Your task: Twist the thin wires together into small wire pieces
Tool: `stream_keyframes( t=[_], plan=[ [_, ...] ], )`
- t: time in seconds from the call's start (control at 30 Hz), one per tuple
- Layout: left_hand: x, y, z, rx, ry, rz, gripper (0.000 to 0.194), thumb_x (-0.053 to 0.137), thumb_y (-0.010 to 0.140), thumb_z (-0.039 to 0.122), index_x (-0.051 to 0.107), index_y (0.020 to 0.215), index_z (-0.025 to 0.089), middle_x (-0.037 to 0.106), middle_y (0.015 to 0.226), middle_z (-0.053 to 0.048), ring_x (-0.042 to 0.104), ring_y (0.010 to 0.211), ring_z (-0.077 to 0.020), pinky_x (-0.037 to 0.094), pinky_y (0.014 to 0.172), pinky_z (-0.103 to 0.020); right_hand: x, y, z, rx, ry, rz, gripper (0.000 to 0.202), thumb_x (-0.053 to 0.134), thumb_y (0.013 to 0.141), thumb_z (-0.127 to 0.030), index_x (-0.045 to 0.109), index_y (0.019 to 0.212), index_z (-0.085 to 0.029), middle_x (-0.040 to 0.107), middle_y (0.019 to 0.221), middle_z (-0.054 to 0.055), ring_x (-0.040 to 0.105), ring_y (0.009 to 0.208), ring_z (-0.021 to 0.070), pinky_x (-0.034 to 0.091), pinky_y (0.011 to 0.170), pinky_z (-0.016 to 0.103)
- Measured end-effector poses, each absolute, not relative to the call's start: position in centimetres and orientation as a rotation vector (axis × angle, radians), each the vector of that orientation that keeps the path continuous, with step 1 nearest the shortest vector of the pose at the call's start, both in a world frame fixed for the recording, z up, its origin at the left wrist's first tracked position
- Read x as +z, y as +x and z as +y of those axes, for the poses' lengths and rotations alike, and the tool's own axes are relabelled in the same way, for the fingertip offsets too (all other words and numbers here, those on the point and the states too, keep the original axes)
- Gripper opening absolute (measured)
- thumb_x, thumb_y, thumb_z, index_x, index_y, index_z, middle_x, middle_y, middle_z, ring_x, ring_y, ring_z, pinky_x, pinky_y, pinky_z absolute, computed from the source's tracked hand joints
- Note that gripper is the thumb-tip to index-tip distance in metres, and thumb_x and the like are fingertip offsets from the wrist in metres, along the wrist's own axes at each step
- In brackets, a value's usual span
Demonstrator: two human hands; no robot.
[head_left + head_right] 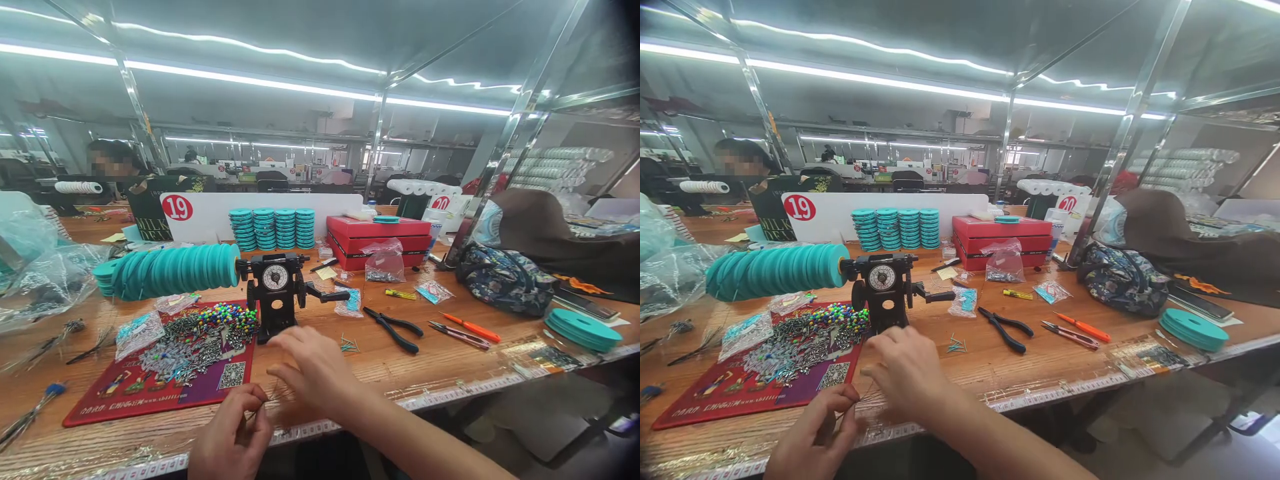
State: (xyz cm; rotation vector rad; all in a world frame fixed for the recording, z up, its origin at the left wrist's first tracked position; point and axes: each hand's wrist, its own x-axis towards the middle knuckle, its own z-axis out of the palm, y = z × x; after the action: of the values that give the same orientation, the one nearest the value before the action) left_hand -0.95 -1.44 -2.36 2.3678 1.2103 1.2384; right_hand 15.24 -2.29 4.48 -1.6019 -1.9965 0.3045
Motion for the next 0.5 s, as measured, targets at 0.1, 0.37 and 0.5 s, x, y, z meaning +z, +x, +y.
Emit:
stream_keyframes(
  t=[0.1, 0.37, 0.5],
  plan=[
    [-1.9, -1.3, -1.7, 1.116, 1.996, 1.270, 0.008, 0.052, 0.072, 0.028, 0.052, 0.066, 0.023, 0.065, 0.078, 0.000, 0.065, 0.069, -0.0140, 0.049, 0.055, -0.016, 3.9, 14.3, -4.7, 0.139, -1.645, -1.926, 0.016, 0.047, 0.081, -0.026, 0.059, 0.075, -0.019, 0.063, 0.072, 0.003, 0.057, 0.067, 0.0155, 0.037, 0.059, 0.024],
    [-1.2, -1.1, -1.5, 1.091, 1.446, 1.194, 0.017, 0.060, 0.063, 0.036, 0.055, 0.060, 0.021, 0.064, 0.077, -0.001, 0.063, 0.072, -0.0175, 0.051, 0.063, -0.022, -0.1, 11.8, -4.9, 0.875, -1.422, -1.720, 0.019, 0.041, 0.083, -0.015, 0.057, 0.073, -0.017, 0.058, 0.059, -0.002, 0.057, 0.051, 0.0087, 0.037, 0.046, 0.014],
    [-1.4, -1.5, -1.3, 1.036, 1.598, 1.197, 0.015, 0.058, 0.067, 0.036, 0.054, 0.063, 0.022, 0.064, 0.080, -0.001, 0.062, 0.080, -0.0176, 0.050, 0.068, -0.021, 0.1, 12.5, -5.3, 0.257, -1.288, -1.945, 0.022, 0.040, 0.086, -0.022, 0.058, 0.077, -0.018, 0.059, 0.063, 0.000, 0.056, 0.058, 0.0121, 0.038, 0.052, 0.019]
  ],
)
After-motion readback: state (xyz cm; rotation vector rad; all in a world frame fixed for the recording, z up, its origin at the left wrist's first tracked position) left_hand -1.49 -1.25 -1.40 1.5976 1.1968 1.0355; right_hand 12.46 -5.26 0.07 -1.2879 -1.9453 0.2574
